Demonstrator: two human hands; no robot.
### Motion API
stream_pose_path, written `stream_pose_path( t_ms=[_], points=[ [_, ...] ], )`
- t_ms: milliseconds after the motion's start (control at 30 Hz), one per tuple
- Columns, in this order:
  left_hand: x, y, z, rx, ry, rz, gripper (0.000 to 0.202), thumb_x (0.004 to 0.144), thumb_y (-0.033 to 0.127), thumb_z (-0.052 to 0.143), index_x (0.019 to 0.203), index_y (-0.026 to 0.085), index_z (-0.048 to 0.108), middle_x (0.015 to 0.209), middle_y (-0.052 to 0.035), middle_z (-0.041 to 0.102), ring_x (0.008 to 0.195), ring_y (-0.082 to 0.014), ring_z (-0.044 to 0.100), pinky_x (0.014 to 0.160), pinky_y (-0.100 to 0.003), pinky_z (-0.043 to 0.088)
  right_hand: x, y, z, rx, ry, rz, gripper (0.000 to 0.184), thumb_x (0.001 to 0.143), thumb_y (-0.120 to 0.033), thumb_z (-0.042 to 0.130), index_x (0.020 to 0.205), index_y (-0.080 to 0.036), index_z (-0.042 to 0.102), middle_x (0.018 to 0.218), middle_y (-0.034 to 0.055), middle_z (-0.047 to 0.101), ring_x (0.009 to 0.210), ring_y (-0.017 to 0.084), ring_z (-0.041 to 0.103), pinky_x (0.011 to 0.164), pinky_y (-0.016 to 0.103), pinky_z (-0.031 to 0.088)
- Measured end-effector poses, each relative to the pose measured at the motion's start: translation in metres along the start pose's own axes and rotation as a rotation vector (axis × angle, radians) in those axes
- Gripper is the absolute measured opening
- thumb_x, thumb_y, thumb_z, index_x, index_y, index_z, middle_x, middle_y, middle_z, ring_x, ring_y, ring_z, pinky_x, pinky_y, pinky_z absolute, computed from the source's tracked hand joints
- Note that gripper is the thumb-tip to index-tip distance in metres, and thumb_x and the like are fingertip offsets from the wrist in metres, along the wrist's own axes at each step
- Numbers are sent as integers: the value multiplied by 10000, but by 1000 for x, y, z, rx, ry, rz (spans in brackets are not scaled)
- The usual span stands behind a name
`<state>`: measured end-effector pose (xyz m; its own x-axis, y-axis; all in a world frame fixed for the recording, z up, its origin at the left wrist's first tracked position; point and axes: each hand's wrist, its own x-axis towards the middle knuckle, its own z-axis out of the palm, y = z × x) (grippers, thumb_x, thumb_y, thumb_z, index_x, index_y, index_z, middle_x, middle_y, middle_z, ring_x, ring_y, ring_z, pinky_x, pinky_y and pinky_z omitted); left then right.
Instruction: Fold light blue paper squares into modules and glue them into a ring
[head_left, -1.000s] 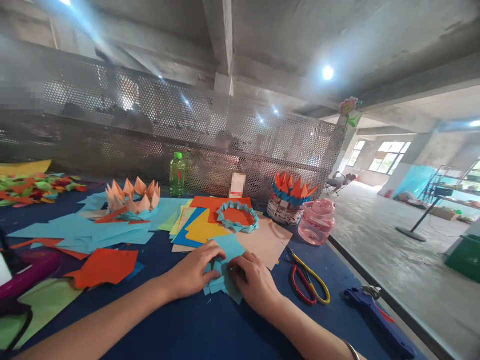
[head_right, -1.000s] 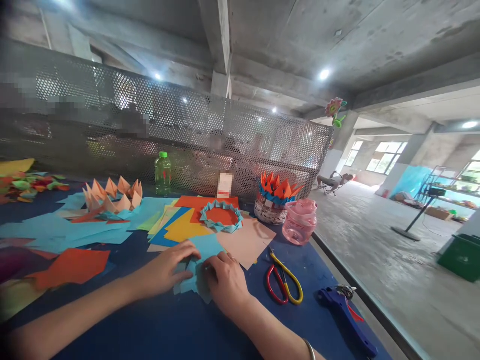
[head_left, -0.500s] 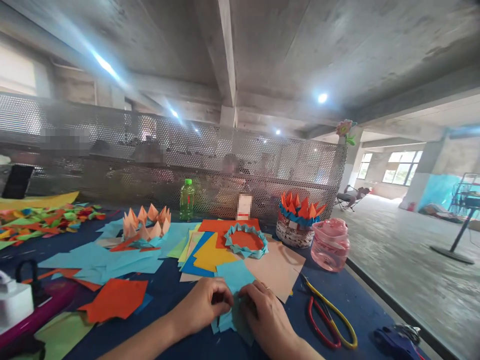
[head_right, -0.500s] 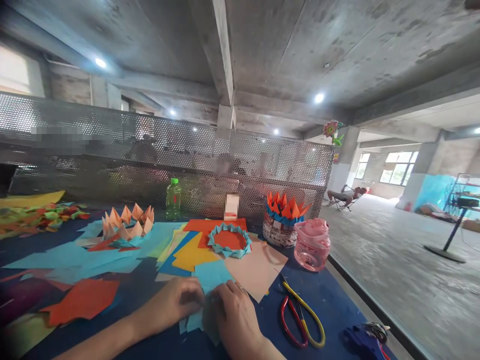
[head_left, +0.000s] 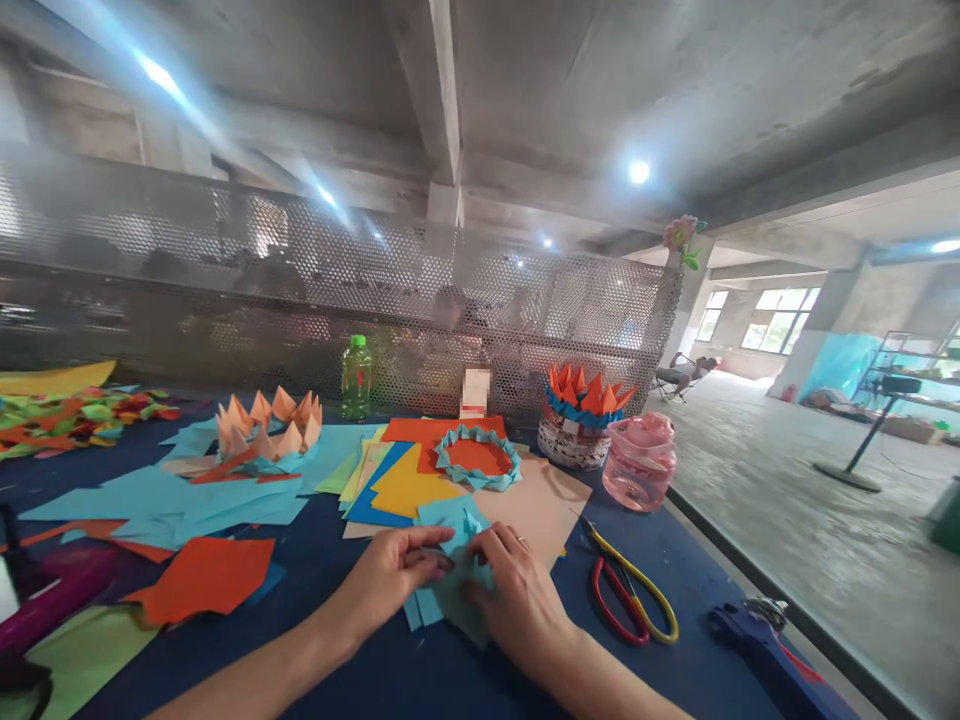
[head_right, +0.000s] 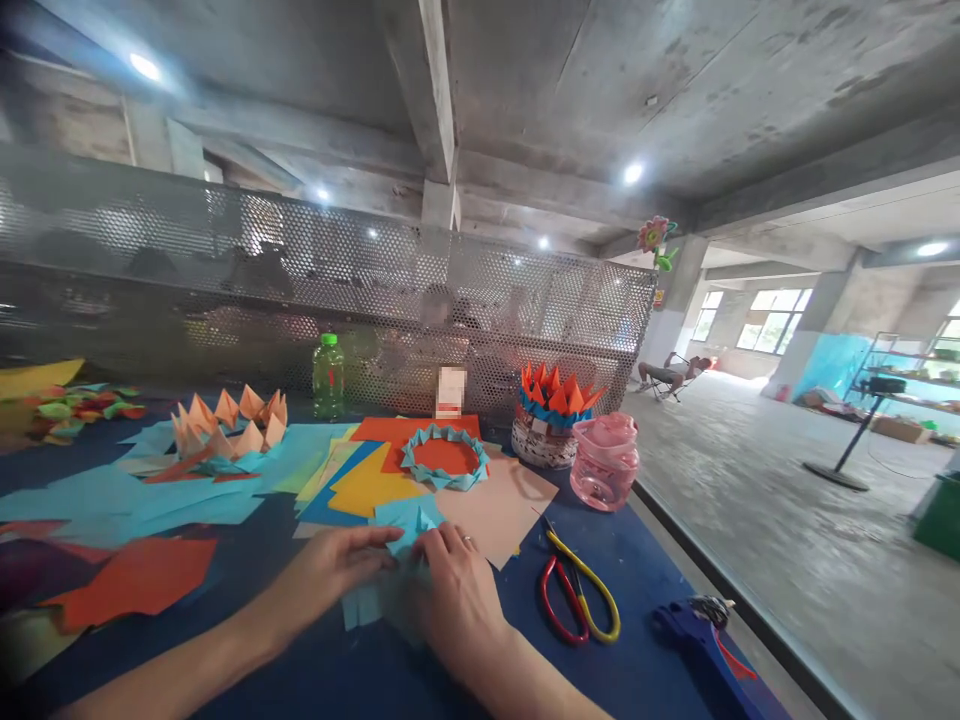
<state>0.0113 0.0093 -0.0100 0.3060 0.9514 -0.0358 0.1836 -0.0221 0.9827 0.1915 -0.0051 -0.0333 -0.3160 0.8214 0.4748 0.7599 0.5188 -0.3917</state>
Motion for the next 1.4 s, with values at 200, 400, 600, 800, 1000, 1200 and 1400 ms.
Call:
stream_pose_path(
  t_ms=[200,400,600,800,1000,1200,1400],
  points=[
    [1,-4,-1,76,-30,46,443,670,324,632,1050,97,627,904,-85,719,906,-238,654,828,-323,489,1,4,-7,-37,2,-33,250,707,17,508,825,-198,551,873,19,571,871,173,517,757,273,401],
    [-5,-6,-2,506,44,272,228,792,266,539,946,180,682,866,-40,713,788,-188,649,704,-265,484,-1,0,-7,-4,-10,-18,282,698,-137,655,937,-208,523,908,20,583,859,184,533,733,283,423],
    [-17,-2,2,906,54,517,227,858,251,493,840,243,720,785,-18,709,762,-175,640,667,-241,431,-3,3,-6,-18,-54,-122,129,797,-104,562,867,-209,533,884,24,594,855,172,545,732,268,430],
    [-20,3,5,778,43,418,222,840,278,511,807,222,723,762,-9,709,710,-161,629,662,-231,422,-3,2,-6,19,-38,-75,335,729,-259,704,994,-217,502,970,39,580,911,197,546,755,295,452],
    [-18,7,8,489,-4,180,297,806,380,516,755,166,715,684,-8,692,655,-164,603,584,-211,417,-3,1,-6,-9,-57,-40,268,747,-196,673,962,-217,515,938,20,566,840,167,562,693,254,438],
    [-21,6,5,560,40,299,279,833,368,486,798,175,685,692,-5,663,642,-146,583,595,-211,428,-5,3,-9,-28,-108,-92,80,813,-116,558,839,-191,548,889,22,576,798,136,562,683,216,414],
    [-18,2,-9,772,166,578,342,777,360,605,1079,201,574,1047,-69,618,975,-218,574,851,-309,448,-4,2,-10,-82,-131,-154,86,807,-97,546,795,-181,565,825,31,588,789,157,548,689,231,414]
  ],
)
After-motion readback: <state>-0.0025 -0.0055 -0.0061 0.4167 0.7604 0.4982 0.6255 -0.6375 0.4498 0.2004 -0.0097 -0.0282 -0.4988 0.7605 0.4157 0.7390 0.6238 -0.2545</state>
